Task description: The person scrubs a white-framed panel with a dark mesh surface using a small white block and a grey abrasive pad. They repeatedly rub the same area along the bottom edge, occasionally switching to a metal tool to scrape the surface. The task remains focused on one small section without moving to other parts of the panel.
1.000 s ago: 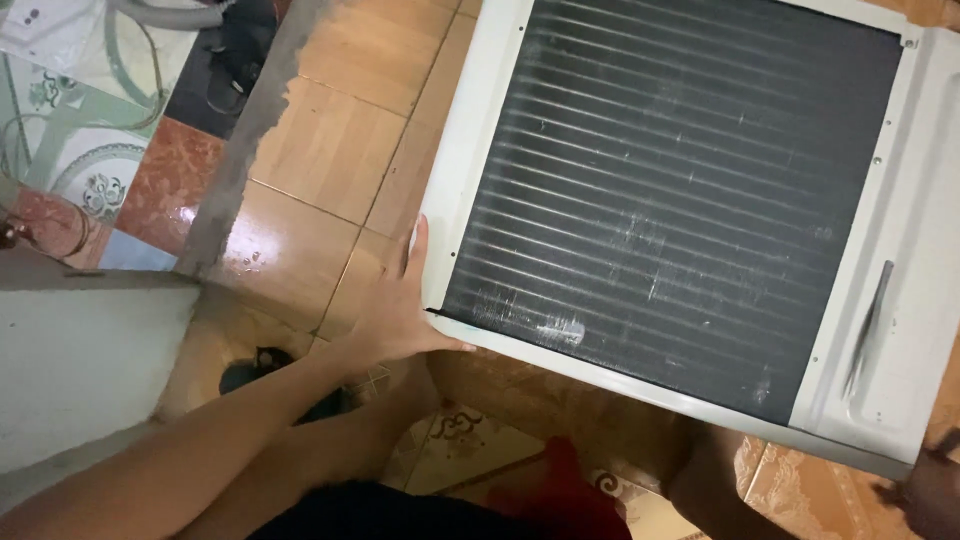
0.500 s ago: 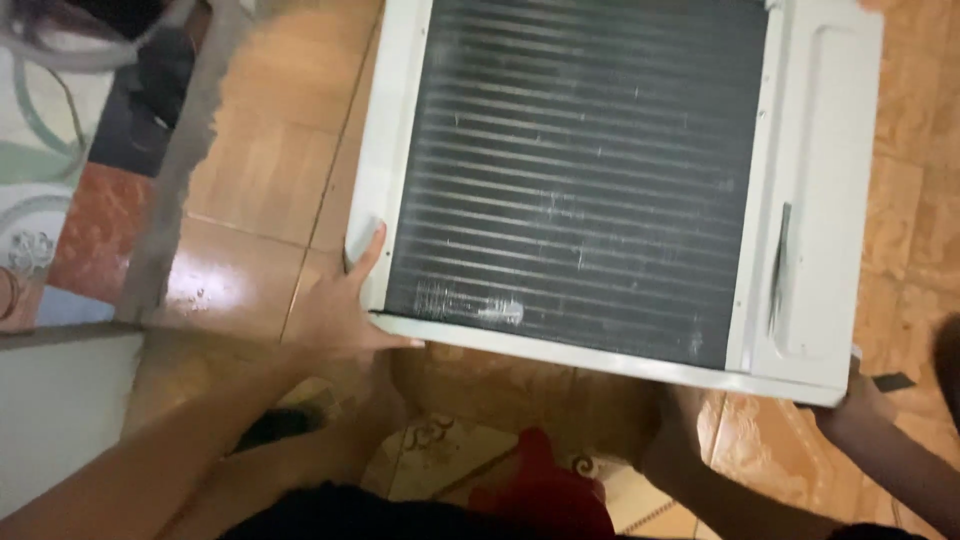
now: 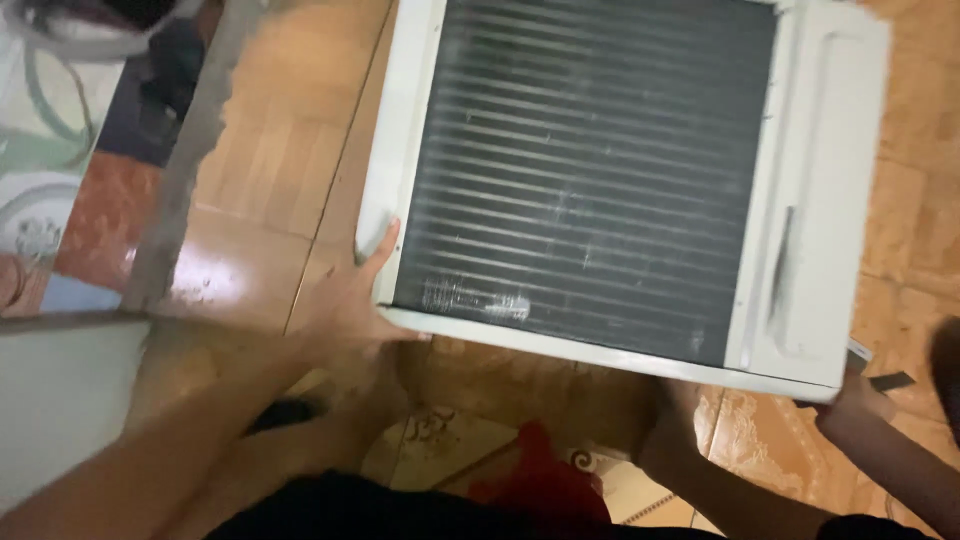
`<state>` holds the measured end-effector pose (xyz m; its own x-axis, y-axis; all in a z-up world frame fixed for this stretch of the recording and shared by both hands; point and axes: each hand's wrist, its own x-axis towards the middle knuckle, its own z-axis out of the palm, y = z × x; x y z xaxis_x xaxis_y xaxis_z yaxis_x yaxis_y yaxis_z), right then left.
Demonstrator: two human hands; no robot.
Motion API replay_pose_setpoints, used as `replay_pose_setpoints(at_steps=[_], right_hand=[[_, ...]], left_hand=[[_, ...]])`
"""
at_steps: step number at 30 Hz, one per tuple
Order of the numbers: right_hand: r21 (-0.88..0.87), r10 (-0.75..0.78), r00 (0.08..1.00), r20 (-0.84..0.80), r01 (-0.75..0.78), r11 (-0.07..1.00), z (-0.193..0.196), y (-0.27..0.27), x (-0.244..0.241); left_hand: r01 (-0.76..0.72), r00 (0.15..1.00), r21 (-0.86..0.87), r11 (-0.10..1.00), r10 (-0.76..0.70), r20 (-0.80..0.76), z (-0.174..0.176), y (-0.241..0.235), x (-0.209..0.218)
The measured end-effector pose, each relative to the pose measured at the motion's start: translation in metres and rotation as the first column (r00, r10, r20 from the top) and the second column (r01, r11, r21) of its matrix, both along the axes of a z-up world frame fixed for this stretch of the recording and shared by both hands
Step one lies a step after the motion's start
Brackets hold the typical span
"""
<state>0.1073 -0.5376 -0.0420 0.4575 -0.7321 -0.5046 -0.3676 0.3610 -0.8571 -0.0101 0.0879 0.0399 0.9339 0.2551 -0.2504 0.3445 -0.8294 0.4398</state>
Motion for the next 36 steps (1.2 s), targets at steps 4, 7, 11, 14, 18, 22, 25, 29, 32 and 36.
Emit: replay_pose_setpoints(at_steps=[4,7,11,14,18,22,25,29,32,36], right_hand=[[-0.017,-0.12,0.99,0.073,0.121,0.992,0.012,-0.003,0.03],[-0.003,-0.19,0.975,0.118,0.192,0.981,-0.006,0.005,0.044],[-0.152,-0.184,0.912,0.368,0.254,0.955,-0.03,0.025,0.051],[0.167,-0.42,0.761,0.494,0.391,0.905,-0.023,0.031,0.06],[0.129,-0.446,0.723,0.528,0.45,0.883,-0.032,0.028,0.061],[0.148,-0.465,0.72,0.515,0.46,0.875,-0.029,0.028,0.061],[0.128,-0.443,0.716,0.54,0.45,0.884,-0.029,0.028,0.065],[0.096,-0.459,0.733,0.503,0.48,0.872,-0.013,0.035,0.065],[0.104,-0.448,0.744,0.496,0.461,0.881,-0.012,0.037,0.062],[0.124,-0.449,0.706,0.547,0.462,0.878,-0.039,0.012,0.116]], left_hand=[[-0.129,0.987,-0.052,0.99,0.123,-0.103,0.01,-0.005,-0.013],[-0.028,0.994,-0.057,0.998,0.022,-0.104,0.026,-0.01,-0.006],[0.02,0.998,0.051,0.999,-0.016,-0.064,0.02,-0.017,0.002],[0.042,0.999,0.266,0.963,-0.033,-0.038,0.005,-0.017,0.002],[0.088,0.982,0.219,0.972,-0.122,0.147,-0.007,-0.009,-0.002],[0.098,0.985,0.223,0.97,-0.127,0.117,-0.007,-0.008,0.0],[0.084,0.987,0.232,0.969,-0.113,0.115,-0.014,-0.007,0.005],[0.075,0.991,0.197,0.978,-0.095,0.093,-0.002,-0.013,0.003],[0.075,0.993,0.243,0.967,-0.096,0.075,-0.015,-0.012,0.002],[0.097,0.978,0.188,0.977,-0.129,0.164,-0.009,-0.017,0.024]])
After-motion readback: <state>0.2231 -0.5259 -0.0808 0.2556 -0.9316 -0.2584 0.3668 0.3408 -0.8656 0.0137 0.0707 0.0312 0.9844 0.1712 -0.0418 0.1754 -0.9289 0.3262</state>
